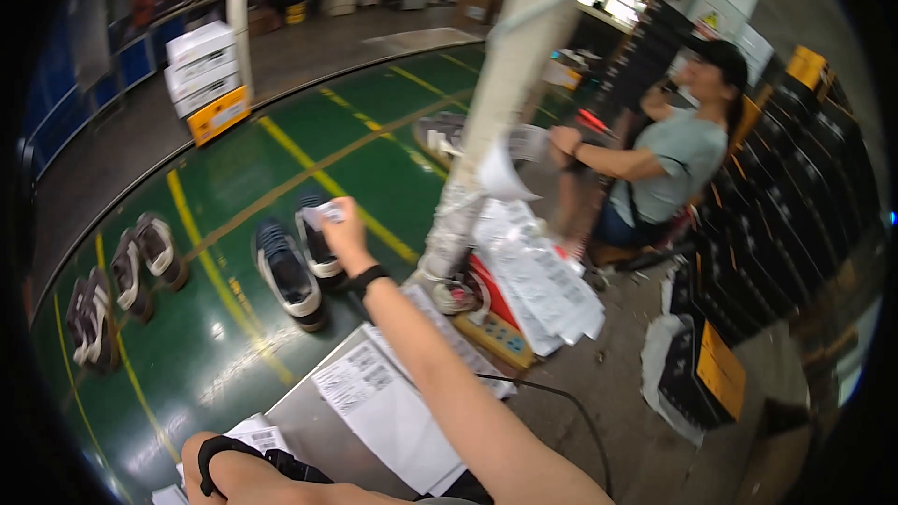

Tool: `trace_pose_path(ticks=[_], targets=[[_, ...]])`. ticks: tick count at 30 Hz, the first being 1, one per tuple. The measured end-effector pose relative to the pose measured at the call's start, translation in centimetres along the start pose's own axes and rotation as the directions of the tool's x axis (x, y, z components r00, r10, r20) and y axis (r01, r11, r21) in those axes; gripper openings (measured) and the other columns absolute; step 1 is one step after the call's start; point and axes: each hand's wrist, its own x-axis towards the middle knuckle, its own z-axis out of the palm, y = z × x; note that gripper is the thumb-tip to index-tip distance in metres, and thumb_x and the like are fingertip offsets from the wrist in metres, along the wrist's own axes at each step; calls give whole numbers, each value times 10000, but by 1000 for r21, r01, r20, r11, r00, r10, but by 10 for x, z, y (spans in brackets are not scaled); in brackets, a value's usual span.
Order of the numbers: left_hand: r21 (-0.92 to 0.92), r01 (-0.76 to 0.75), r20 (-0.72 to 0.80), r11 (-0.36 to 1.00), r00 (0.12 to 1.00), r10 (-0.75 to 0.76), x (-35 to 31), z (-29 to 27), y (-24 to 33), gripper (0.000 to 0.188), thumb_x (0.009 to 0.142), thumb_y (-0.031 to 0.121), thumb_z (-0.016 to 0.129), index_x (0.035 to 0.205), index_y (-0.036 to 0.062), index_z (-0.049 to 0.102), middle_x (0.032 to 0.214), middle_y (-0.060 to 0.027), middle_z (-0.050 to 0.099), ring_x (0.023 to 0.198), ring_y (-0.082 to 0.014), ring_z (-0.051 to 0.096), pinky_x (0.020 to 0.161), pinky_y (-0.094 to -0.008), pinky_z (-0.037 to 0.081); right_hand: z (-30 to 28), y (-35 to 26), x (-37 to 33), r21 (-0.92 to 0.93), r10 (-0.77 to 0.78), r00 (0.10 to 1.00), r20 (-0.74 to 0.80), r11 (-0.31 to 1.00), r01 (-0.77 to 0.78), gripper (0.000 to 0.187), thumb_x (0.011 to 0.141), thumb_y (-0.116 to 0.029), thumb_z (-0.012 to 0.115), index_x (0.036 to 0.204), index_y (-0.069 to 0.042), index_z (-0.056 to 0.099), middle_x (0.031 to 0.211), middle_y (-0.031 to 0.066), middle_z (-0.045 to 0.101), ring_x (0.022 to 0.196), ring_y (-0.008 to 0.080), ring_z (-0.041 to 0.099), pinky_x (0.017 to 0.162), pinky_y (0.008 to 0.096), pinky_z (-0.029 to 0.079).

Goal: The recorder is matching printed labels and barcodes to specific pairs of sneakers on a factory assembly line, checking the information inside the shoe and then placing the correct labels inside the shoe.

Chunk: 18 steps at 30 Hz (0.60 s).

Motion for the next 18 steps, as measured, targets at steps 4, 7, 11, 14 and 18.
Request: trace_pose_path(ticks=[4,7,11,14,18], targets=[[-67,20,-586,998,809,-56,42,63,-14,725,932,590,240,510,25,411,595,-159,456,535,-255,438,534,-351,362,-12,-57,-25,-382,156,969,-190,898,-219,826,794,-240,757,1455,-16,316,1244,253,487,1234,409,368,1058,498,296],[-107,73,-645,992,754,-126,62,84,-28,667,940,557,205,512,61,334,535,-141,415,496,-232,388,528,-318,357,-43,-72,-43,-349,-151,953,-261,936,53,833,824,-251,751,1461,1,277,1312,248,405,1223,390,370,1079,488,289],[-135,-236,-824,962,567,23,66,99,-47,536,960,495,211,585,115,252,448,-121,332,456,-212,358,533,-261,371,-70,-124,-128,-152,-209,978,-25,967,203,726,878,-181,705,1463,-39,300,1259,159,448,1115,262,465,890,377,454],[-118,121,-762,986,625,-168,77,87,-49,459,975,423,269,635,115,246,442,-105,326,453,-201,376,578,-272,420,-109,-137,-198,-15,-70,991,114,997,72,692,890,-137,690,1461,-45,309,1250,144,458,1133,234,487,922,363,461],[-94,193,-411,977,886,-215,66,41,-49,384,936,310,438,632,103,326,496,-107,373,477,-228,420,594,-304,445,-94,-117,-246,64,111,965,236,989,-130,655,899,-149,690,1439,-40,336,1250,145,468,1108,226,509,921,362,465]])
